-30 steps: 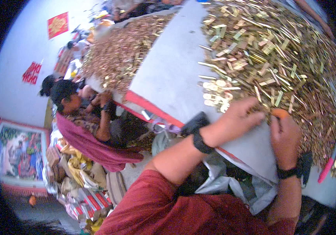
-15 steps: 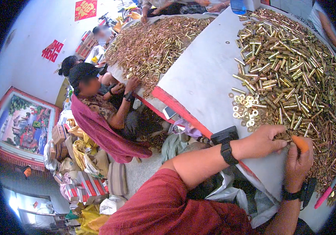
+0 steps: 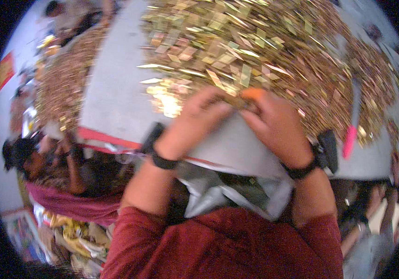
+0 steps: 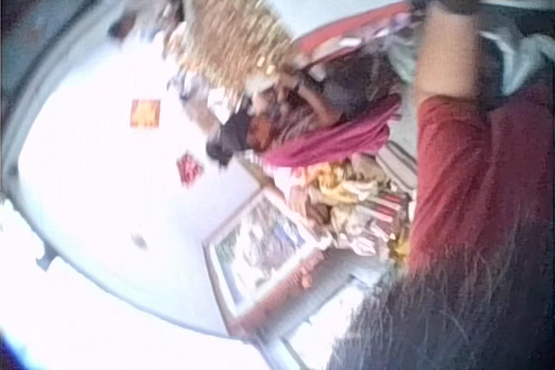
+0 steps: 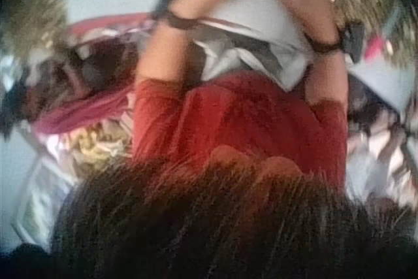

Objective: The person assembles and sorts small metal casings, washers, and brass tubes by hand at a low workspace, using pliers to manipulate the components.

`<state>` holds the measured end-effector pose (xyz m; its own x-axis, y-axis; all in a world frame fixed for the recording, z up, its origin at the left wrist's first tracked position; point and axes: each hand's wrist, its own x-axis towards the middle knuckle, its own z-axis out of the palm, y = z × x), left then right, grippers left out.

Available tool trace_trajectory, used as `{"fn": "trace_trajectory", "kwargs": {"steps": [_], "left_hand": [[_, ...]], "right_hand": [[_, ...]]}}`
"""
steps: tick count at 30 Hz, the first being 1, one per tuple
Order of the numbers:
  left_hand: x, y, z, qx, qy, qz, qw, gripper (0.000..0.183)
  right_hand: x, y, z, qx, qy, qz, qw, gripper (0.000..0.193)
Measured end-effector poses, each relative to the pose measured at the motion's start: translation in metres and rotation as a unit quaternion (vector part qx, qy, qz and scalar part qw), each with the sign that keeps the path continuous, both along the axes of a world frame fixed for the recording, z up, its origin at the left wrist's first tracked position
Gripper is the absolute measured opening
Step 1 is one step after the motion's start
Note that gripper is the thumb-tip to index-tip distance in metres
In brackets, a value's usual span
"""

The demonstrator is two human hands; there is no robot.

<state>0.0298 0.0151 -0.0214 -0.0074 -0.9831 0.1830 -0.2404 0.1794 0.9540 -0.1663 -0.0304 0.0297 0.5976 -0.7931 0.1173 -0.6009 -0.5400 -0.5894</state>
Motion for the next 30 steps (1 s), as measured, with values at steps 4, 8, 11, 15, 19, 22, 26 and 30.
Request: {"fn": "trace_trajectory", "kwargs": {"steps": [4, 8, 11, 15, 19, 22, 26, 30], "left_hand": [[-0.007, -0.008, 0.015, 0.12, 0.094, -0.02, 0.988, 0.017], [-0.014, -0.008, 0.016, 0.103, 0.032, -0.028, 0.994, 0.013], [-0.019, -0.005, 0.019, 0.112, 0.024, -0.03, 0.993, 0.012], [-0.021, -0.005, 0.017, 0.094, 0.007, -0.049, 0.994, 0.012], [-0.023, -0.003, 0.018, 0.031, -0.088, -0.036, 0.995, 0.008], [-0.028, -0.003, 0.02, 0.053, -0.102, -0.051, 0.992, 0.007], [-0.028, -0.003, 0.018, 0.066, -0.045, -0.058, 0.995, 0.007], [-0.025, 0.0, 0.023, 0.13, 0.006, -0.06, 0.99, 0.007]], "right_hand": [[-0.011, 0.004, -0.021, -0.104, 0.102, -0.038, 0.989, 0.021], [-0.016, 0.007, -0.025, -0.158, 0.107, -0.037, 0.981, 0.011], [-0.024, 0.005, -0.025, -0.161, 0.093, -0.049, 0.981, 0.011], [-0.028, 0.005, -0.026, -0.155, 0.084, -0.056, 0.983, 0.014], [-0.025, -0.004, -0.03, -0.157, -0.021, -0.076, 0.984, 0.016], [-0.018, -0.004, -0.034, 0.07, -0.21, -0.045, 0.974, 0.014], [-0.015, -0.003, -0.028, 0.337, -0.305, -0.065, 0.888, 0.017], [-0.017, -0.006, -0.031, 0.449, -0.362, -0.046, 0.816, 0.019]]}}
